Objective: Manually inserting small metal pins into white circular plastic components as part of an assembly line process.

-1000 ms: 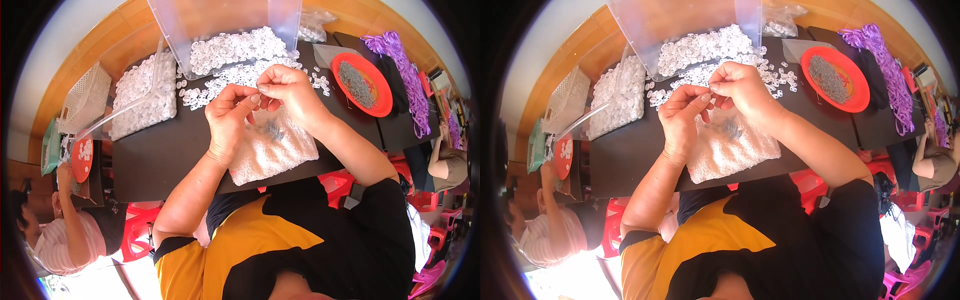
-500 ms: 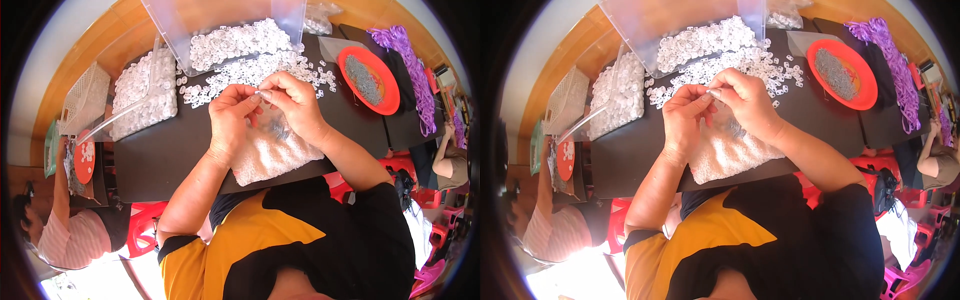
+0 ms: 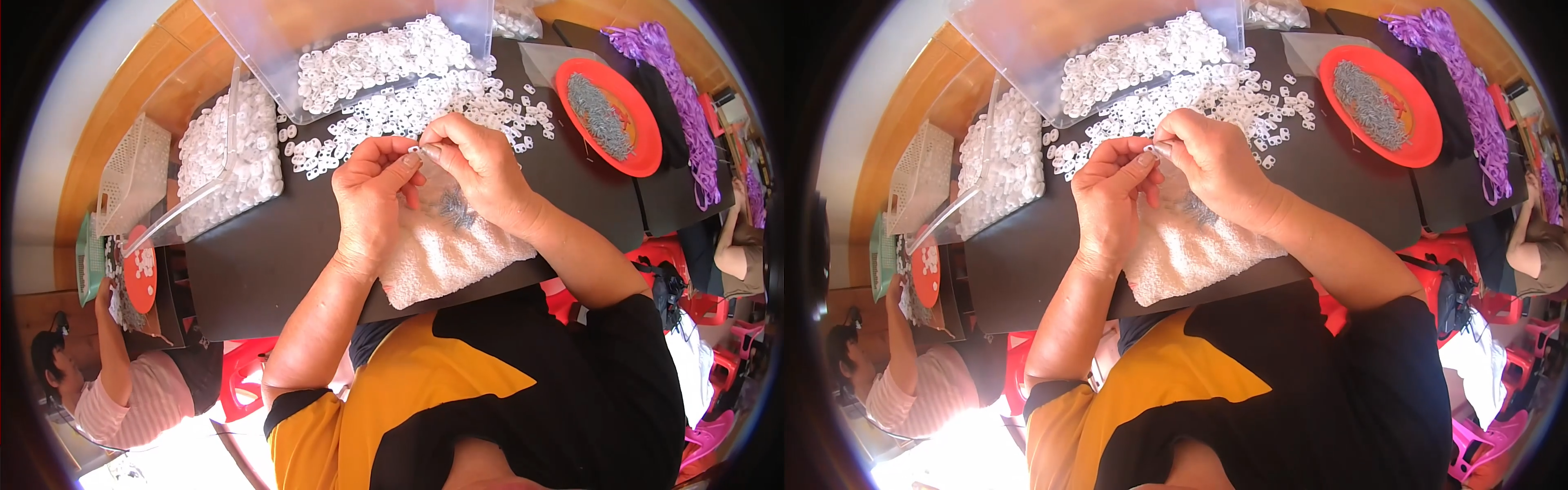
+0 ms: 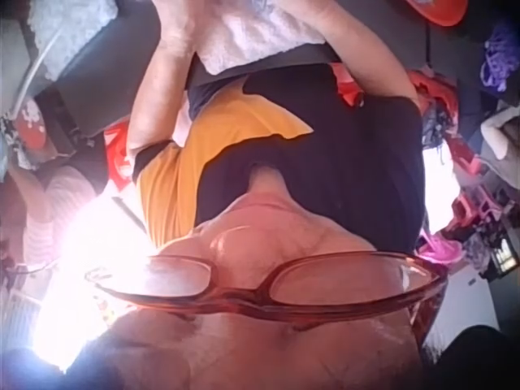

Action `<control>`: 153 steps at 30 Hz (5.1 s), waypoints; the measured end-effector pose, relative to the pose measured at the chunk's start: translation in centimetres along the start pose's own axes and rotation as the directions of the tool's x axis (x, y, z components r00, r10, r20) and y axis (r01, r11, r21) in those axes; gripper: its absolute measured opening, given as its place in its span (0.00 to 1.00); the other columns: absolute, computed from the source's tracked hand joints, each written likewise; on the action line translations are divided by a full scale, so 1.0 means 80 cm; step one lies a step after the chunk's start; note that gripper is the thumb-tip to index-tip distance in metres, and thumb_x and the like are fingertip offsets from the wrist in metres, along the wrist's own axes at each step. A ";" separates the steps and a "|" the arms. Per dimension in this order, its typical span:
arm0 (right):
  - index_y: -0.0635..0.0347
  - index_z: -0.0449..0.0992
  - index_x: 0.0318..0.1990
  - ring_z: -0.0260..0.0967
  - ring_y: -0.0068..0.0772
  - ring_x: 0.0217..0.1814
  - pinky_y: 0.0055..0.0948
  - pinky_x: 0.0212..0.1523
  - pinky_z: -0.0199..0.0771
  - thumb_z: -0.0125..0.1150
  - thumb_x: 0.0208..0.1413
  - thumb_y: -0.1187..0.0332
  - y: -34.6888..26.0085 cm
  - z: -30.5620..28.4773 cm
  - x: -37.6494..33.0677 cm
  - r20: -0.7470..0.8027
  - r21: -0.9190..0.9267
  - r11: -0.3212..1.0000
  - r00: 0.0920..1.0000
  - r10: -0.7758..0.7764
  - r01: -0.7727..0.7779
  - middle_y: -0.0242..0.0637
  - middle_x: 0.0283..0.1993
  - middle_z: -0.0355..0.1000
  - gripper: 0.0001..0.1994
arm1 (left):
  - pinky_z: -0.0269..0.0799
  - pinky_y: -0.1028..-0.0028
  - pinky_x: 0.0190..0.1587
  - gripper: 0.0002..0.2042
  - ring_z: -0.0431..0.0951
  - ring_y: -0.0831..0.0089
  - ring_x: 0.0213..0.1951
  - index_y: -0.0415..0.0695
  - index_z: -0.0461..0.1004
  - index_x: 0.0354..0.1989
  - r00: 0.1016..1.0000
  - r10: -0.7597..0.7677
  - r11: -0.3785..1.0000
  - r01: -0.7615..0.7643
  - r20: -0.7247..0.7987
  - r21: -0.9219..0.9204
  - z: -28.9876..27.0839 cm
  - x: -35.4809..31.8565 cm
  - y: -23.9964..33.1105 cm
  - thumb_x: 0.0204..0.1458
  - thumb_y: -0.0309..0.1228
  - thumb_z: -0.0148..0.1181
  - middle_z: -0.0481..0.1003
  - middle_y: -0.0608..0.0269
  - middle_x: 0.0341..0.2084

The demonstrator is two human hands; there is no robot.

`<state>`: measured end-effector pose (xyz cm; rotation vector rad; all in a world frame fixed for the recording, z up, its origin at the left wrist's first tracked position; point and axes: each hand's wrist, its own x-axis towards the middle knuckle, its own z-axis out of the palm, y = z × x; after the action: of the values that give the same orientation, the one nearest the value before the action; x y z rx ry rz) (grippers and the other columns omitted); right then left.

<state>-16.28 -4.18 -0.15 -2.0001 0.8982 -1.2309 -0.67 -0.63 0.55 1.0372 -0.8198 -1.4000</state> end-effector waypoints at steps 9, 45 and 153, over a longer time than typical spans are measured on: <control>0.61 0.70 0.36 0.73 0.45 0.30 0.34 0.30 0.72 0.54 0.53 0.82 0.001 0.006 -0.003 -0.039 -0.067 0.995 0.996 -0.078 0.075 0.42 0.30 0.72 0.06 | 0.67 0.80 0.24 0.03 0.70 0.80 0.21 0.35 0.74 0.37 0.999 -0.018 1.000 0.018 -0.039 -0.017 0.000 -0.001 -0.003 0.56 0.20 0.58 0.75 0.61 0.25; 0.61 0.72 0.38 0.75 0.43 0.32 0.35 0.30 0.73 0.54 0.52 0.83 0.002 0.011 -0.002 -0.058 -0.136 0.978 0.984 -0.166 0.157 0.42 0.33 0.74 0.08 | 0.65 0.80 0.21 0.03 0.73 0.79 0.22 0.34 0.73 0.36 0.994 0.032 0.998 -0.037 -0.105 -0.053 0.000 -0.004 -0.002 0.53 0.17 0.58 0.76 0.59 0.26; 0.60 0.79 0.32 0.75 0.48 0.37 0.45 0.38 0.72 0.56 0.48 0.72 -0.009 -0.061 0.017 0.208 -0.686 0.727 0.965 0.162 0.026 0.46 0.31 0.76 0.07 | 0.60 0.80 0.19 0.05 0.67 0.82 0.18 0.37 0.74 0.28 0.998 0.006 0.929 -0.027 0.058 0.370 -0.008 0.005 -0.008 0.50 0.26 0.58 0.71 0.68 0.17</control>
<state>-20.14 -5.60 2.92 -2.5830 1.4245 -0.5897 -0.30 -0.92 -0.31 1.2778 -1.1631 -1.2912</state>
